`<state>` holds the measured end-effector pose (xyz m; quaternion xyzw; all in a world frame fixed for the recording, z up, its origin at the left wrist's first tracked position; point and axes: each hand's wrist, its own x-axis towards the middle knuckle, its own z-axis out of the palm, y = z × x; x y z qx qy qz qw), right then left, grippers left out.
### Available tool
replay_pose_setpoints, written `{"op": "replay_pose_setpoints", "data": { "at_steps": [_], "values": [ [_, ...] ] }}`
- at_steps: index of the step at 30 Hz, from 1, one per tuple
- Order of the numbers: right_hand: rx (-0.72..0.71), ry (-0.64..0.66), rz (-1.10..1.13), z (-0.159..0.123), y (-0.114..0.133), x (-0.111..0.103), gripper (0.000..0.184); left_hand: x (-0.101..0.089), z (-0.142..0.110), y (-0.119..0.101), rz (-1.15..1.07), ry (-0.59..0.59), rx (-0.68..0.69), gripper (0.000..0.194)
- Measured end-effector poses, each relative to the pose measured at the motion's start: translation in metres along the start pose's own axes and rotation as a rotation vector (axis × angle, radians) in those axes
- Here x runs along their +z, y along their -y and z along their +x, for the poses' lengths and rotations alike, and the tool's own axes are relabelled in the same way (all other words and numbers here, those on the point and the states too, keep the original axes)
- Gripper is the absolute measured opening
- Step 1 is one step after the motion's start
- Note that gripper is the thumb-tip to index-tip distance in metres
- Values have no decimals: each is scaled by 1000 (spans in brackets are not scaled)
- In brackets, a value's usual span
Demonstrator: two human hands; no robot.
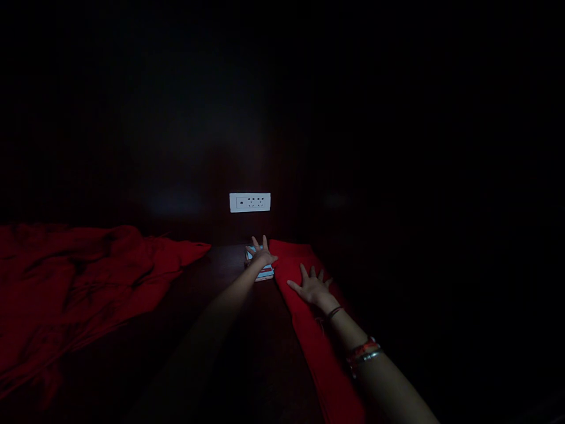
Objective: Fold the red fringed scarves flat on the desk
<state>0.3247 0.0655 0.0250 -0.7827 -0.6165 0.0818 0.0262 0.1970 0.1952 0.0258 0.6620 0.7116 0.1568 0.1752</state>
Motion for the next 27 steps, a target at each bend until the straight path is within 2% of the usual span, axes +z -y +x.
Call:
{"op": "replay_pose_setpoints", "data": {
  "at_steps": [4,11,16,21,24,27],
  "values": [
    [-19,-95,-40,0,-3,13,83,1,1,-2,-55,-56,-51,77],
    [-30,-137,-32,-1,-2,15,83,-4,6,-12,-13,-40,-134,96],
    [-27,-127,-33,2,-1,15,84,0,10,-16,13,-30,-142,97],
    [-45,-124,-39,9,3,16,84,-6,18,-4,34,-52,-139,99],
    [-55,-107,-38,14,7,17,84,-12,23,5,37,-9,-146,101],
    [-55,-90,-36,17,12,17,84,-16,25,11,-21,-5,-145,86]
  ]
}}
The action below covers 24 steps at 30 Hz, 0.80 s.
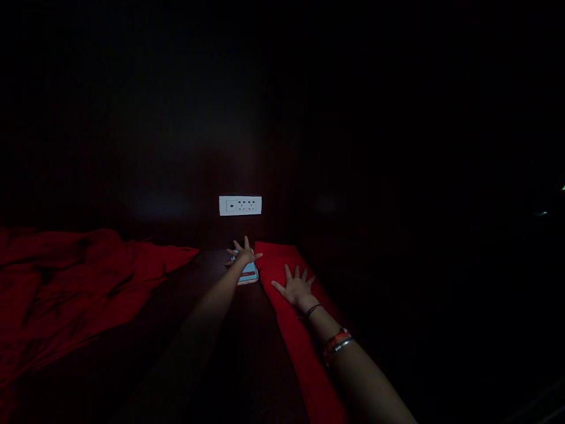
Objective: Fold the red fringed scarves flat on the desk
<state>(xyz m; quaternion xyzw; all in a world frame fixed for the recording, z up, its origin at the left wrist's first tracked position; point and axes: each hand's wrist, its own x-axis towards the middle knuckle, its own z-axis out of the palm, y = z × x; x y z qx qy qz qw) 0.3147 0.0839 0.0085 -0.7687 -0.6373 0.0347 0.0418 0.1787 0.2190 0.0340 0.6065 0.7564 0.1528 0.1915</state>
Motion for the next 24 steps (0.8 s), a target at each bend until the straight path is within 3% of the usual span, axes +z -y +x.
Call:
{"op": "replay_pose_setpoints", "data": {
  "at_steps": [3,10,17,21,24],
  "values": [
    [-4,-4,10,0,1,0,85,0,-1,0,-38,-63,-24,74],
    [-8,-33,32,-7,-1,0,84,3,-2,-4,45,-56,2,95],
    [-11,-21,13,-4,1,-1,82,-6,3,11,103,-107,-20,91],
    [3,8,7,0,4,-3,82,-5,-13,0,224,-170,133,78],
    [-1,1,3,0,3,-4,81,3,-25,-18,292,-49,301,56]
  ]
}}
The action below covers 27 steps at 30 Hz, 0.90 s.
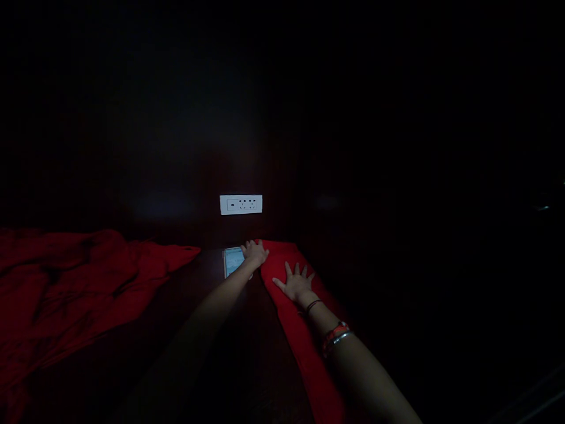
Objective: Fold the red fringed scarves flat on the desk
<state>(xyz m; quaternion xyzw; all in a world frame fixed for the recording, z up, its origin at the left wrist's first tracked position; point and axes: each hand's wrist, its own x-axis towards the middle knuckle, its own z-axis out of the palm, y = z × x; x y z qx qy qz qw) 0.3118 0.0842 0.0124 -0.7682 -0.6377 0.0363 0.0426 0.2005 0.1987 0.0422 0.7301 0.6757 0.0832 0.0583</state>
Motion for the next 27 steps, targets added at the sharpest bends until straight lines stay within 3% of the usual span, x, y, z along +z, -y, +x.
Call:
{"op": "replay_pose_setpoints", "data": {
  "at_steps": [5,12,19,24,27],
  "values": [
    [-46,-31,-12,-10,-8,1,80,13,6,-19,-31,195,93,55],
    [-72,-10,-8,-17,-15,-1,80,20,17,-15,-34,260,92,61],
    [-50,-26,-11,-15,-12,-3,76,19,18,-18,-38,206,122,56],
    [-51,-27,-33,-25,-14,-4,76,18,21,-19,-42,85,128,55],
    [-53,-55,-34,-33,-17,-3,73,24,29,-15,-51,89,128,56]
  ]
}}
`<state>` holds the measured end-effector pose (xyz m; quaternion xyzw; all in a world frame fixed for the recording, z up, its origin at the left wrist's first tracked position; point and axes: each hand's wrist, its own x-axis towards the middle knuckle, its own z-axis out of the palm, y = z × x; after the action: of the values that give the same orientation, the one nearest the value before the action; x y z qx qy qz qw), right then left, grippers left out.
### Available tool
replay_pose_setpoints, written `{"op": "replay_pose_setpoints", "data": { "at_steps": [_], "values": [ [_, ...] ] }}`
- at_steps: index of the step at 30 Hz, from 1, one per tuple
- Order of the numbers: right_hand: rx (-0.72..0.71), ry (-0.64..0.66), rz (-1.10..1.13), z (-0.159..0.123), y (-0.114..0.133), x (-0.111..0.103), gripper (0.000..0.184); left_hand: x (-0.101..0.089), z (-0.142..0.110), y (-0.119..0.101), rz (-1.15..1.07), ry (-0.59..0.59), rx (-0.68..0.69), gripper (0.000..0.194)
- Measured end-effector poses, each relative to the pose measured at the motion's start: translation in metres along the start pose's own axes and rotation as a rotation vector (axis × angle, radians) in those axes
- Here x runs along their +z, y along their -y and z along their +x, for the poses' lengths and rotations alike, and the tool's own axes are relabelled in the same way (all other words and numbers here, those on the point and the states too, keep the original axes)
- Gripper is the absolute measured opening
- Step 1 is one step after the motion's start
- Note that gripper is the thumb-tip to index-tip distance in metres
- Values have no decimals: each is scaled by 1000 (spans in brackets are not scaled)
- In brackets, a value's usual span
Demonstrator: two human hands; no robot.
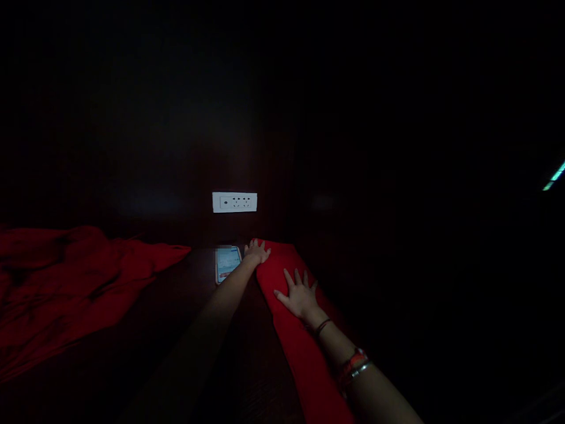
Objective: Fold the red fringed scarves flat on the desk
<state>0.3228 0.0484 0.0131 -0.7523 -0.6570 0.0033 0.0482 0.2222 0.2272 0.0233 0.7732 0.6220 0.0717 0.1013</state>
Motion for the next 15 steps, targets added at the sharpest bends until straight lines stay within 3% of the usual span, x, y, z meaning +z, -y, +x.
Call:
{"op": "replay_pose_setpoints", "data": {
  "at_steps": [9,15],
  "values": [
    [-29,-88,30,0,-5,10,71,8,39,20,-9,155,43,70],
    [-37,-87,7,-2,-5,8,71,7,38,16,29,152,67,71]
  ]
}}
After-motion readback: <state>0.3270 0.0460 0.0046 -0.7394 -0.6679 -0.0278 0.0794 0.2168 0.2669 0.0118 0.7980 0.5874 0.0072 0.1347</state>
